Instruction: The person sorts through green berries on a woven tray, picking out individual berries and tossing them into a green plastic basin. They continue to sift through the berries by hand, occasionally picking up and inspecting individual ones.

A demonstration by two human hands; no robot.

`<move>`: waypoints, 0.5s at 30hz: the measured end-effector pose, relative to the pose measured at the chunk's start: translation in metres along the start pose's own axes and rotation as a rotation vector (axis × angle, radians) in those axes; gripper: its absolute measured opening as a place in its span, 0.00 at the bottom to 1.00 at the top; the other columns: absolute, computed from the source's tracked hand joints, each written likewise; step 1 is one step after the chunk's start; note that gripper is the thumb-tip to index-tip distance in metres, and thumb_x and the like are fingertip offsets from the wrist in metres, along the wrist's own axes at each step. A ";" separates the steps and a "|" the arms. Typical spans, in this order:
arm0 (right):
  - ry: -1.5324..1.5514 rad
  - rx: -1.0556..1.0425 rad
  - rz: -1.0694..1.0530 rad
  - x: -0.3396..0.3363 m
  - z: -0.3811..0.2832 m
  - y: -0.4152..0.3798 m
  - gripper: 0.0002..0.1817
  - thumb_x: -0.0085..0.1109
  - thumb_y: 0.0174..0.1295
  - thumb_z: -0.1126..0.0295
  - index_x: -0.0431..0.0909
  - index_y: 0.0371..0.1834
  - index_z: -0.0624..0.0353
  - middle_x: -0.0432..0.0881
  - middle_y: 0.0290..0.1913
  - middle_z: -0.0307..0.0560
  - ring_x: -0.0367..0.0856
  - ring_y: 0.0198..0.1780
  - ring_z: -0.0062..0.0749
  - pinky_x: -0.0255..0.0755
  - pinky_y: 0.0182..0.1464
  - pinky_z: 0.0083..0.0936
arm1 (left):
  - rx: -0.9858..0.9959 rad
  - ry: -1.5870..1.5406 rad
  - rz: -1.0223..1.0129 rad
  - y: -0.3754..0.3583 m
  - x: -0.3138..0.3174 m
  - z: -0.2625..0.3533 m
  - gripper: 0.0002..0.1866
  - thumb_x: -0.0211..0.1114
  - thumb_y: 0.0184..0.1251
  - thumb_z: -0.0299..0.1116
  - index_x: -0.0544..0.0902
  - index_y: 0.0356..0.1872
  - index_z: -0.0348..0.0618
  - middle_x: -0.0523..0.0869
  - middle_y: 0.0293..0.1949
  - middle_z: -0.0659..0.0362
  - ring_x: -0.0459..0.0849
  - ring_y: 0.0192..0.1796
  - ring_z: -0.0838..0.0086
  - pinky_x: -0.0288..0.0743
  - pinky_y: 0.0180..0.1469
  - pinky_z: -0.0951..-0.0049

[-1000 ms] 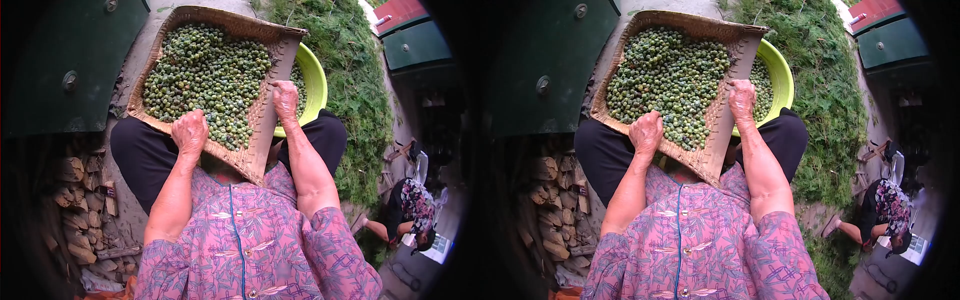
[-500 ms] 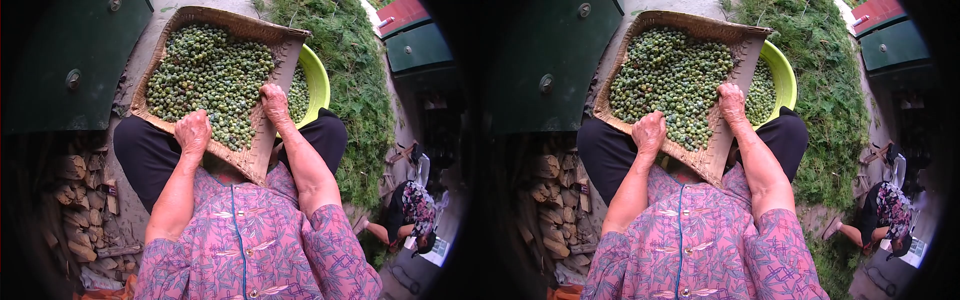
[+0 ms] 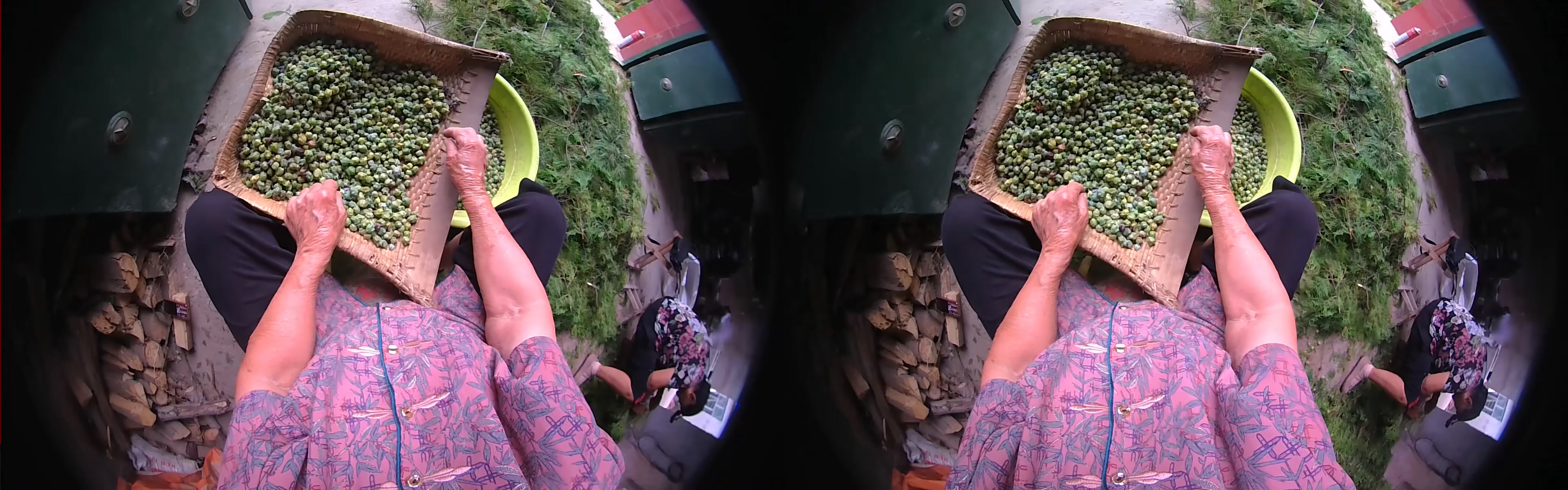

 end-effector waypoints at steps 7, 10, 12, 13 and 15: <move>-0.046 -0.180 -0.159 0.020 -0.009 0.002 0.13 0.55 0.52 0.78 0.80 0.39 0.51 0.80 0.41 0.45 0.74 0.44 0.46 0.70 0.48 0.37 | 0.010 0.000 0.009 0.000 0.002 -0.001 0.05 0.64 0.53 0.31 0.79 0.22 0.45 0.82 0.23 0.57 0.83 0.29 0.63 0.75 0.32 0.61; -0.038 -0.214 -0.152 0.023 -0.007 0.003 0.08 0.53 0.53 0.75 0.80 0.34 0.50 0.79 0.38 0.42 0.75 0.45 0.44 0.70 0.47 0.38 | -0.019 0.006 -0.060 0.001 -0.001 0.000 0.04 0.62 0.56 0.33 0.81 0.26 0.46 0.83 0.26 0.57 0.83 0.32 0.62 0.75 0.35 0.61; -0.052 -0.205 -0.205 0.024 -0.006 0.002 0.07 0.53 0.52 0.76 0.79 0.32 0.51 0.78 0.36 0.44 0.75 0.44 0.44 0.69 0.47 0.38 | -0.048 0.017 -0.132 0.001 -0.002 0.000 0.05 0.60 0.58 0.34 0.82 0.29 0.48 0.85 0.29 0.57 0.84 0.35 0.62 0.75 0.38 0.60; -0.052 -0.203 -0.205 0.025 -0.005 0.001 0.07 0.53 0.52 0.76 0.79 0.32 0.51 0.78 0.36 0.44 0.75 0.44 0.44 0.69 0.47 0.38 | -0.047 0.021 -0.133 0.001 -0.002 0.000 0.05 0.60 0.58 0.34 0.82 0.29 0.48 0.85 0.29 0.57 0.84 0.34 0.62 0.76 0.38 0.60; -0.024 -0.169 -0.198 0.028 -0.004 0.000 0.07 0.54 0.51 0.76 0.79 0.31 0.51 0.78 0.34 0.45 0.75 0.44 0.44 0.69 0.47 0.39 | -0.044 0.025 -0.133 0.001 0.000 0.000 0.05 0.60 0.58 0.34 0.82 0.29 0.47 0.85 0.29 0.57 0.84 0.34 0.62 0.76 0.38 0.60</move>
Point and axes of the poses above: each hand's wrist, its own y-axis towards the middle knuckle, its own x-axis out of the palm, z = x × y, the point moved 1 cm from there along y, towards the middle knuckle
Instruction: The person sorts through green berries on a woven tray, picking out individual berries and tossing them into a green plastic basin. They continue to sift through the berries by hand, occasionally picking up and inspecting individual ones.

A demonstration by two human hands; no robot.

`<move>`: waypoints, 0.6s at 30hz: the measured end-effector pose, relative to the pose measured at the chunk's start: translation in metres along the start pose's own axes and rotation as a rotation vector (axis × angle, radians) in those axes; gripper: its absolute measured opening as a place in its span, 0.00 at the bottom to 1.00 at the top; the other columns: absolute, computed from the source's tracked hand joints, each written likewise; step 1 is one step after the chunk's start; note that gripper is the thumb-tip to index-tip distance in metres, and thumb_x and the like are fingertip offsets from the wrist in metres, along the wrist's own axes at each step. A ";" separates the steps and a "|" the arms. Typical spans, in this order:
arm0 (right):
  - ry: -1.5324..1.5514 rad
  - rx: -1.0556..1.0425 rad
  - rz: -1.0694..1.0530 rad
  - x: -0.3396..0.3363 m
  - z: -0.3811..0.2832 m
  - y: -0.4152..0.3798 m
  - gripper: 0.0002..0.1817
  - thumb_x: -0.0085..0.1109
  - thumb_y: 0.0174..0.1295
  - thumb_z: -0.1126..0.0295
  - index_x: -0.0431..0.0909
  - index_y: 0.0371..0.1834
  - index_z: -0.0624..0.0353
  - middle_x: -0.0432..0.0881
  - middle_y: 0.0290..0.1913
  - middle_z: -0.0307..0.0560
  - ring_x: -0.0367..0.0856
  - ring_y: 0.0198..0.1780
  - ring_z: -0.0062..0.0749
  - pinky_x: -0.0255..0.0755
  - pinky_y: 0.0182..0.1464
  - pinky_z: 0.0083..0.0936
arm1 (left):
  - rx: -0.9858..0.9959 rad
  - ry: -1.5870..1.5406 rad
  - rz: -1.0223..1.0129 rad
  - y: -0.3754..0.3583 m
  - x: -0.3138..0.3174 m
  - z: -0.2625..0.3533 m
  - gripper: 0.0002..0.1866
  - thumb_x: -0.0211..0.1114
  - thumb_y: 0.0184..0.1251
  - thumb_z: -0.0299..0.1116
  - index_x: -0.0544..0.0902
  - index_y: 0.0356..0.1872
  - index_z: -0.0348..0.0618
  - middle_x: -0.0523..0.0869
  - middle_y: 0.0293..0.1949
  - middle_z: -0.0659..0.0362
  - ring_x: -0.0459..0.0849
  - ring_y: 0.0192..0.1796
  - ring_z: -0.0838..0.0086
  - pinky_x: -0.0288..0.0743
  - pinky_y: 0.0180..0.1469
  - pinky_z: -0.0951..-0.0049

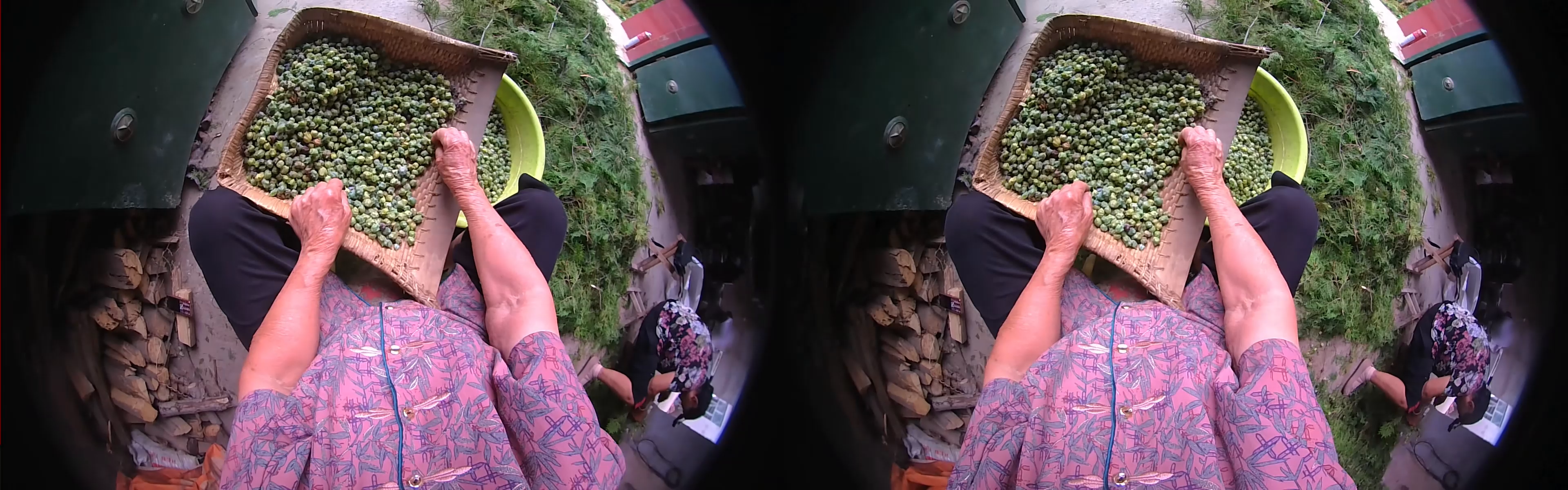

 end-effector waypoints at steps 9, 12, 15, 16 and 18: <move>0.269 0.254 0.062 -0.001 -0.006 -0.011 0.08 0.57 0.52 0.72 0.77 0.36 0.54 0.78 0.38 0.51 0.76 0.45 0.47 0.72 0.47 0.39 | 0.063 -0.030 0.150 0.000 0.002 0.000 0.05 0.63 0.53 0.31 0.79 0.22 0.44 0.82 0.23 0.57 0.83 0.29 0.62 0.75 0.32 0.61; 0.157 0.242 0.009 0.000 -0.012 -0.014 0.10 0.59 0.53 0.70 0.76 0.39 0.54 0.78 0.40 0.51 0.76 0.47 0.47 0.72 0.48 0.40 | 0.066 -0.041 0.149 -0.001 0.001 -0.001 0.05 0.63 0.53 0.31 0.79 0.22 0.44 0.82 0.22 0.57 0.83 0.29 0.62 0.75 0.32 0.61; 0.073 0.238 -0.035 0.000 -0.013 -0.013 0.12 0.60 0.53 0.68 0.76 0.41 0.54 0.78 0.41 0.51 0.77 0.47 0.47 0.72 0.49 0.40 | 0.059 -0.029 0.147 -0.001 0.002 -0.001 0.05 0.63 0.53 0.31 0.79 0.21 0.44 0.82 0.22 0.56 0.83 0.29 0.62 0.75 0.32 0.61; 0.044 0.242 -0.054 -0.001 -0.014 -0.013 0.12 0.60 0.53 0.68 0.76 0.41 0.54 0.78 0.41 0.51 0.77 0.48 0.47 0.72 0.49 0.40 | 0.058 -0.027 0.149 -0.001 0.003 -0.001 0.05 0.63 0.53 0.30 0.79 0.21 0.44 0.82 0.22 0.56 0.83 0.29 0.62 0.75 0.32 0.61; 0.018 0.238 -0.097 -0.003 -0.016 -0.011 0.12 0.60 0.52 0.68 0.76 0.41 0.55 0.78 0.41 0.52 0.77 0.48 0.47 0.72 0.49 0.40 | 0.057 -0.025 0.150 -0.001 0.003 -0.001 0.05 0.63 0.53 0.30 0.79 0.21 0.44 0.82 0.22 0.56 0.83 0.29 0.62 0.75 0.32 0.61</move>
Point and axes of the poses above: each hand's wrist, its own y-axis towards the middle knuckle, its own x-axis out of the palm, z = x × y, the point moved 1 cm from there along y, towards the middle knuckle
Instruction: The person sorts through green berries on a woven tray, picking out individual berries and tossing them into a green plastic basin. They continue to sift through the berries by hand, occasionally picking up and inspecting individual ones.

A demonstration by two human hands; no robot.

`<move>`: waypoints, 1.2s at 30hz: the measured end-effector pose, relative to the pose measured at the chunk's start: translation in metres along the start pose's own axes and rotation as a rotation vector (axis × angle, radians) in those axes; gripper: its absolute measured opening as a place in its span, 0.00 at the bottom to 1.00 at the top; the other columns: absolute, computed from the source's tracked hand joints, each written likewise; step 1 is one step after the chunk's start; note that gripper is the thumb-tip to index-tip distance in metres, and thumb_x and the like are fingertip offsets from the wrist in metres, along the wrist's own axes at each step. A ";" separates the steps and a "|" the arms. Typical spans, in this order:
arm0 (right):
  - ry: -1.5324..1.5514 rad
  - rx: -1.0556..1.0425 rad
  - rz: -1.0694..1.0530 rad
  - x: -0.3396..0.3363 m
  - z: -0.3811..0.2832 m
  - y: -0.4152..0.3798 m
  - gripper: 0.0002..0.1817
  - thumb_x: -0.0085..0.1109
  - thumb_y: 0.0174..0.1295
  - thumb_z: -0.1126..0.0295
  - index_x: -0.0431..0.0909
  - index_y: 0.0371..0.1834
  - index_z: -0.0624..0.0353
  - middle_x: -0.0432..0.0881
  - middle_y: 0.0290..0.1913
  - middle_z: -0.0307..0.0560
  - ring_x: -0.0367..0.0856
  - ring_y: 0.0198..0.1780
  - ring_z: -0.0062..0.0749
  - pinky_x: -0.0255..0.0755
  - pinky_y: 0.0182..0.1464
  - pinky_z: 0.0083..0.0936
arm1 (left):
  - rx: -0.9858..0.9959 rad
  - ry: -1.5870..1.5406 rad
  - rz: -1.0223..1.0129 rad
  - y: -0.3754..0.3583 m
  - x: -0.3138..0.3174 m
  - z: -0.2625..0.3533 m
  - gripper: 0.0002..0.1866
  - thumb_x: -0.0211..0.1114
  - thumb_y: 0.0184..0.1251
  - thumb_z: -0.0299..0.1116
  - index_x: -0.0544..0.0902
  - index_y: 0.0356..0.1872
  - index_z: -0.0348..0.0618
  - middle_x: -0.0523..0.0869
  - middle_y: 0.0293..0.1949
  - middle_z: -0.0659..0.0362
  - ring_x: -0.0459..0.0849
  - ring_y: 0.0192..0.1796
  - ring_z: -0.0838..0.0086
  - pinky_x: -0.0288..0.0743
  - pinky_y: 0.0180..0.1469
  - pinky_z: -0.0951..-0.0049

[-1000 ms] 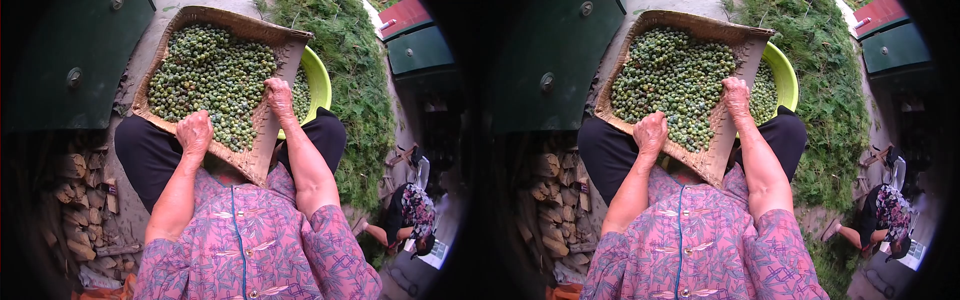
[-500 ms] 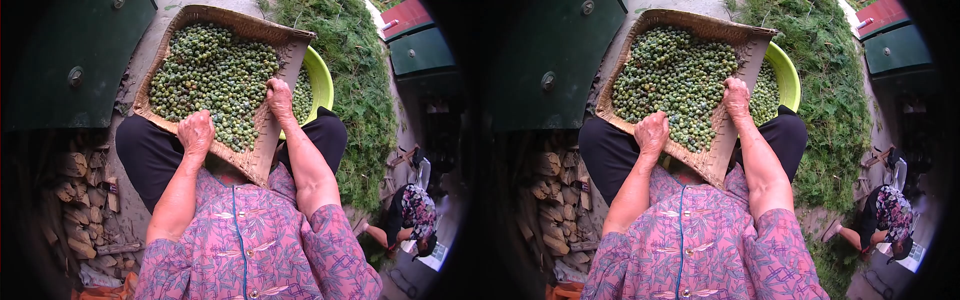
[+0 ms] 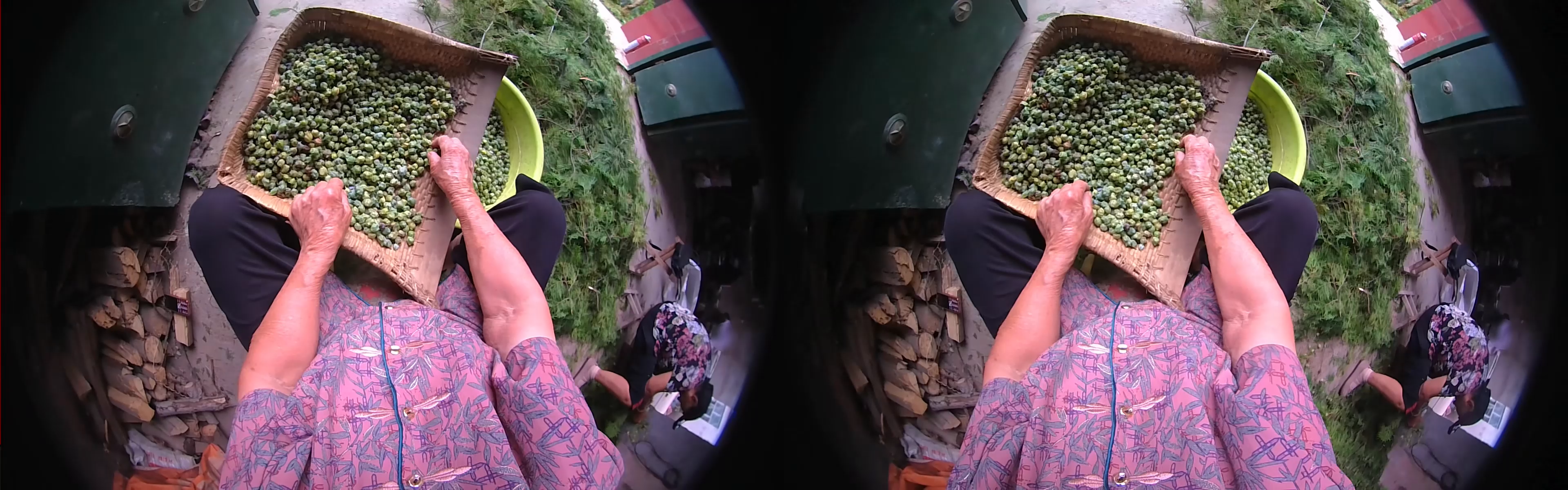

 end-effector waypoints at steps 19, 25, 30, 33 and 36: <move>-0.050 -0.031 0.318 -0.018 0.027 0.005 0.15 0.57 0.51 0.74 0.80 0.43 0.49 0.78 0.43 0.44 0.74 0.48 0.43 0.69 0.52 0.36 | -0.004 -0.008 -0.009 0.001 -0.002 0.001 0.05 0.62 0.54 0.30 0.79 0.22 0.44 0.82 0.23 0.56 0.83 0.29 0.62 0.75 0.32 0.61; -0.009 -0.285 0.153 0.005 -0.001 0.009 0.13 0.54 0.53 0.75 0.80 0.41 0.49 0.78 0.40 0.42 0.74 0.45 0.43 0.69 0.48 0.37 | -0.021 0.010 -0.057 0.001 -0.002 0.001 0.04 0.61 0.55 0.32 0.80 0.25 0.46 0.83 0.25 0.57 0.83 0.31 0.62 0.75 0.34 0.60; -0.071 -0.245 0.128 0.015 0.004 0.015 0.12 0.58 0.50 0.76 0.79 0.39 0.51 0.76 0.37 0.46 0.73 0.45 0.44 0.69 0.46 0.38 | -0.040 0.025 -0.112 0.001 -0.002 0.000 0.05 0.61 0.57 0.34 0.81 0.27 0.47 0.84 0.27 0.57 0.83 0.33 0.62 0.75 0.35 0.60; -0.056 -0.242 0.123 0.013 0.000 0.012 0.11 0.58 0.49 0.76 0.78 0.37 0.52 0.75 0.37 0.48 0.73 0.45 0.45 0.69 0.46 0.39 | -0.038 0.027 -0.111 0.001 -0.002 0.000 0.05 0.61 0.57 0.34 0.81 0.27 0.47 0.84 0.27 0.57 0.83 0.32 0.62 0.75 0.36 0.60; -0.093 -0.279 0.187 0.015 -0.001 0.009 0.07 0.54 0.51 0.75 0.77 0.33 0.53 0.75 0.34 0.48 0.74 0.42 0.45 0.70 0.44 0.39 | -0.040 0.015 -0.107 0.002 -0.002 0.001 0.05 0.61 0.57 0.34 0.81 0.27 0.47 0.84 0.27 0.57 0.83 0.33 0.62 0.75 0.36 0.60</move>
Point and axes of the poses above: each hand's wrist, its own y-axis towards the middle knuckle, its own x-axis out of the palm, z = x × y, the point moved 1 cm from there along y, towards the middle knuckle
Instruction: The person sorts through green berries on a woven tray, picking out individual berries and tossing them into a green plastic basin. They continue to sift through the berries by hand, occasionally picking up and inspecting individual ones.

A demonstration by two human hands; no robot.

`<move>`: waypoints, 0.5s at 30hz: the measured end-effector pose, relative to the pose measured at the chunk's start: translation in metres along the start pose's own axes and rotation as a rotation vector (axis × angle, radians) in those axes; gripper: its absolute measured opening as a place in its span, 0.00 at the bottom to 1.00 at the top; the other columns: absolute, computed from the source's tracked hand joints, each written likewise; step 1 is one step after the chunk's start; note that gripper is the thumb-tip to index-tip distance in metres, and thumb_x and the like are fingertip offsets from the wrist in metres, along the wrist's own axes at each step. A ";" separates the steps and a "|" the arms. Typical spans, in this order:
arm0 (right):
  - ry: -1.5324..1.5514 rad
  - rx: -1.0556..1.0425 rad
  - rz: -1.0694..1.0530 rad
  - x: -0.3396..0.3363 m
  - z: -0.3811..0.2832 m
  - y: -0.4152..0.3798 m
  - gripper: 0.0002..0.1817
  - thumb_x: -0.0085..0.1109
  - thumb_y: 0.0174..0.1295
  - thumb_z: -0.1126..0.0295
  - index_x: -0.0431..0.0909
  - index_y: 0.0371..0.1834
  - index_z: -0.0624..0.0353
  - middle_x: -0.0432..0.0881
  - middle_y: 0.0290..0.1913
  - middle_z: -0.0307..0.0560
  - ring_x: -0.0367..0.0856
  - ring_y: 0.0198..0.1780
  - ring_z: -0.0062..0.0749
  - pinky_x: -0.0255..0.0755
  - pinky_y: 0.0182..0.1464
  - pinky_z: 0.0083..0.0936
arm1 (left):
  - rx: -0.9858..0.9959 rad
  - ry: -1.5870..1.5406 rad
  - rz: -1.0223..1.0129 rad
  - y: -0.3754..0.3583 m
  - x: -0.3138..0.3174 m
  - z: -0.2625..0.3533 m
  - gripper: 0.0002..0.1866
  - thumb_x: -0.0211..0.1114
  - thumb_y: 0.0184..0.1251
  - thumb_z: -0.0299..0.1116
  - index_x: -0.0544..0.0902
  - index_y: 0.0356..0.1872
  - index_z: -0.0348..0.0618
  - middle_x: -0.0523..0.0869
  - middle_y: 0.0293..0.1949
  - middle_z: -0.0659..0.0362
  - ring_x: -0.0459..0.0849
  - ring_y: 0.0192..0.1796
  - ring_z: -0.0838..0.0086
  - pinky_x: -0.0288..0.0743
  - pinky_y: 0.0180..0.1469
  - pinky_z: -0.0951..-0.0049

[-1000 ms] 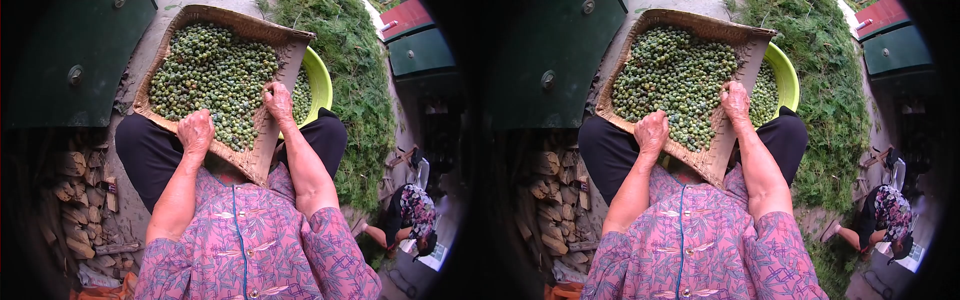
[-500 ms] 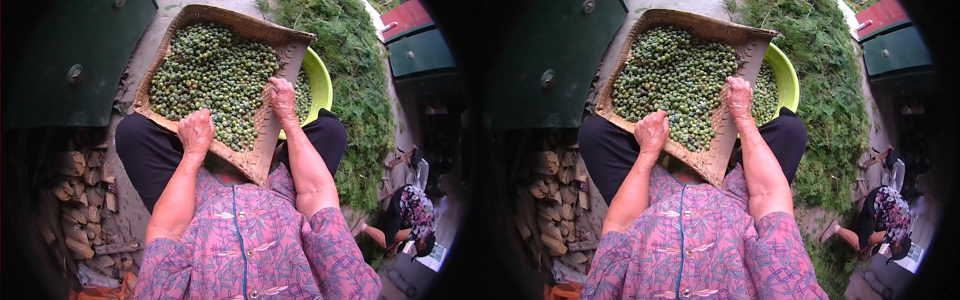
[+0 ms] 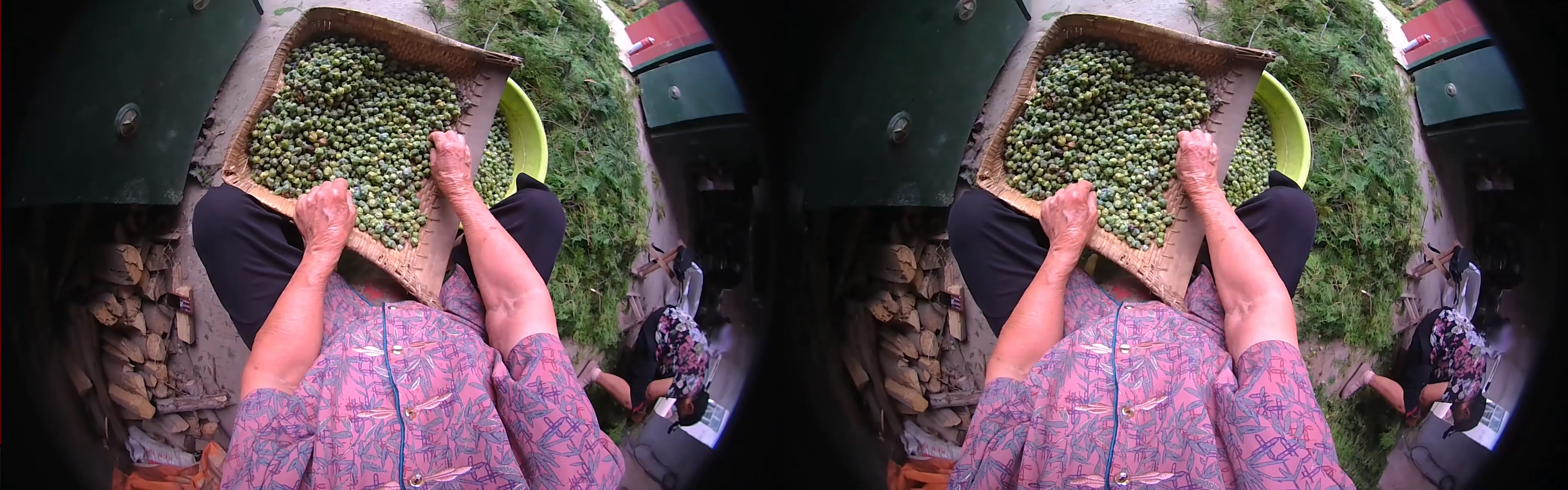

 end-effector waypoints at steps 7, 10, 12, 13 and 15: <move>-0.019 0.016 -0.016 -0.001 -0.001 0.000 0.07 0.53 0.51 0.76 0.76 0.33 0.54 0.75 0.35 0.49 0.74 0.43 0.46 0.70 0.44 0.40 | -0.002 0.000 -0.003 -0.001 0.001 0.000 0.05 0.61 0.57 0.34 0.81 0.27 0.47 0.84 0.27 0.56 0.83 0.33 0.61 0.75 0.36 0.60; 0.048 0.046 -0.037 0.000 0.002 0.001 0.08 0.54 0.50 0.77 0.75 0.34 0.56 0.76 0.35 0.50 0.74 0.43 0.47 0.70 0.45 0.41 | -0.005 -0.004 -0.001 0.000 0.000 -0.001 0.05 0.60 0.57 0.34 0.81 0.27 0.47 0.84 0.27 0.56 0.84 0.33 0.61 0.75 0.36 0.60; 0.257 0.255 0.067 -0.005 0.009 0.002 0.08 0.55 0.49 0.77 0.75 0.34 0.58 0.77 0.36 0.52 0.75 0.43 0.48 0.70 0.47 0.41 | -0.007 -0.005 -0.007 -0.001 0.001 0.000 0.05 0.60 0.57 0.34 0.81 0.27 0.47 0.84 0.28 0.56 0.84 0.34 0.62 0.75 0.37 0.60; 0.298 0.301 0.147 -0.010 0.013 0.003 0.09 0.57 0.47 0.76 0.76 0.34 0.59 0.78 0.35 0.53 0.76 0.41 0.48 0.70 0.47 0.40 | 0.013 -0.005 0.048 -0.001 0.001 0.001 0.04 0.61 0.55 0.32 0.80 0.24 0.45 0.83 0.25 0.56 0.83 0.31 0.62 0.75 0.34 0.60; 0.357 0.439 0.234 -0.019 0.027 0.003 0.08 0.56 0.47 0.76 0.77 0.32 0.60 0.79 0.33 0.52 0.77 0.38 0.46 0.71 0.45 0.39 | 0.036 -0.010 0.103 0.000 0.001 0.002 0.05 0.62 0.53 0.30 0.79 0.21 0.44 0.82 0.23 0.56 0.83 0.29 0.62 0.75 0.32 0.61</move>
Point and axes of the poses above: each hand's wrist, its own y-axis towards the middle knuckle, its own x-axis out of the palm, z = x × y, the point moved 1 cm from there along y, towards the middle knuckle
